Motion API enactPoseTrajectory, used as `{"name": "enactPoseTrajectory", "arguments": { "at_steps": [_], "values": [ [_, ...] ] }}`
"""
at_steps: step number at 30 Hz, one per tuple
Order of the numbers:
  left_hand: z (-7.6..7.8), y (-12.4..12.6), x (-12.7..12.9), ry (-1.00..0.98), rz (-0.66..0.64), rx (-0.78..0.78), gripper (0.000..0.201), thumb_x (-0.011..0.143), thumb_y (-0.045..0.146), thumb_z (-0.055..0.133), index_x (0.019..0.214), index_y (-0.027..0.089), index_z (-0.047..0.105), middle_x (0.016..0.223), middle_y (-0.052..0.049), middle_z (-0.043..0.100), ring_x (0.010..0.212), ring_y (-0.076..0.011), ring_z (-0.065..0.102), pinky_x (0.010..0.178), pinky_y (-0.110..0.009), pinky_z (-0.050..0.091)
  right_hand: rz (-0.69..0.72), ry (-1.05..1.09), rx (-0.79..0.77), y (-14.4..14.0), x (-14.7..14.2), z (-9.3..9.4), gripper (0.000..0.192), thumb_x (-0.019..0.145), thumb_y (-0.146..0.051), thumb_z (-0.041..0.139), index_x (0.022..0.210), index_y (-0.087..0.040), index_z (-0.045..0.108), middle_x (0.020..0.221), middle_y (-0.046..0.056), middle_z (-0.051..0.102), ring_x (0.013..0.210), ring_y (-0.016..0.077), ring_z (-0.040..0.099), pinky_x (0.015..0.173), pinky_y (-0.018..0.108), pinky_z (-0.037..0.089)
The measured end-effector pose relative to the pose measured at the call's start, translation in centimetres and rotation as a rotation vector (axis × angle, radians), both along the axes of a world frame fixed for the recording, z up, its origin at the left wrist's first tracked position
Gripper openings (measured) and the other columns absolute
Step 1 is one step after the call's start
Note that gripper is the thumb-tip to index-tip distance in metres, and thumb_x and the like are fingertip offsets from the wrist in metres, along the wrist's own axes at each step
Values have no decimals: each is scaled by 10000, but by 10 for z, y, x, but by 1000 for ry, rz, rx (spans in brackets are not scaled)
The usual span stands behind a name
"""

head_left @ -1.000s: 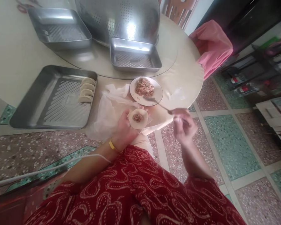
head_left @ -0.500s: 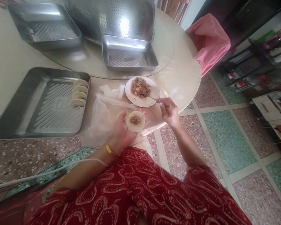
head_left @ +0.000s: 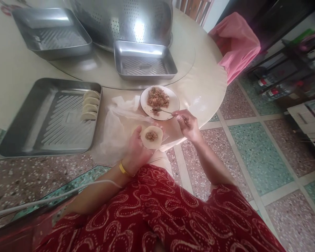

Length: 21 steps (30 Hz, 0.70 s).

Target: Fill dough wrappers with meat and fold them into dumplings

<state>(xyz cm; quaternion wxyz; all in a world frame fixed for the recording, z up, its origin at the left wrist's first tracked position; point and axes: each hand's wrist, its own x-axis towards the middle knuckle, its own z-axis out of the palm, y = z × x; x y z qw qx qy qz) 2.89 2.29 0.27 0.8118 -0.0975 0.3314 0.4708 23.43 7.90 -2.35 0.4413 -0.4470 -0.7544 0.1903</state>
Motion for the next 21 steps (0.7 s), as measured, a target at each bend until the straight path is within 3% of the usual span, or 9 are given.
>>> {"name": "enactPoseTrajectory", "arguments": {
  "at_steps": [4,8,12,21],
  "values": [
    [-5,-1,1,-27,-2,36,512,977,419,364,1282,63,569,1065,-164,724,1063,-281,681,1012,-476,521,34,-21,-40,-10,8,12,169,973,-391,531,996,-298,669,969,7,729,943,179,700,824,391,601],
    [-7,-2,3,-34,-4,30,513,977,413,358,1254,42,580,1074,-187,716,1053,-277,687,1021,-470,516,-73,-37,-10,-12,14,19,170,971,-380,522,1022,-284,653,957,22,731,930,188,702,835,401,586],
    [-6,-3,2,-40,-5,6,515,981,418,357,1253,44,584,1082,-186,716,1030,-269,691,1010,-467,525,-143,-31,-111,-11,6,17,263,970,-430,480,992,-233,652,901,53,734,874,192,714,813,392,580],
    [-11,1,-1,-50,0,2,526,976,418,351,1241,28,584,1058,-193,715,1011,-278,691,973,-470,546,-212,495,-418,-1,-8,1,241,872,-415,519,853,-197,621,660,34,690,611,158,661,630,351,584]
  ]
}}
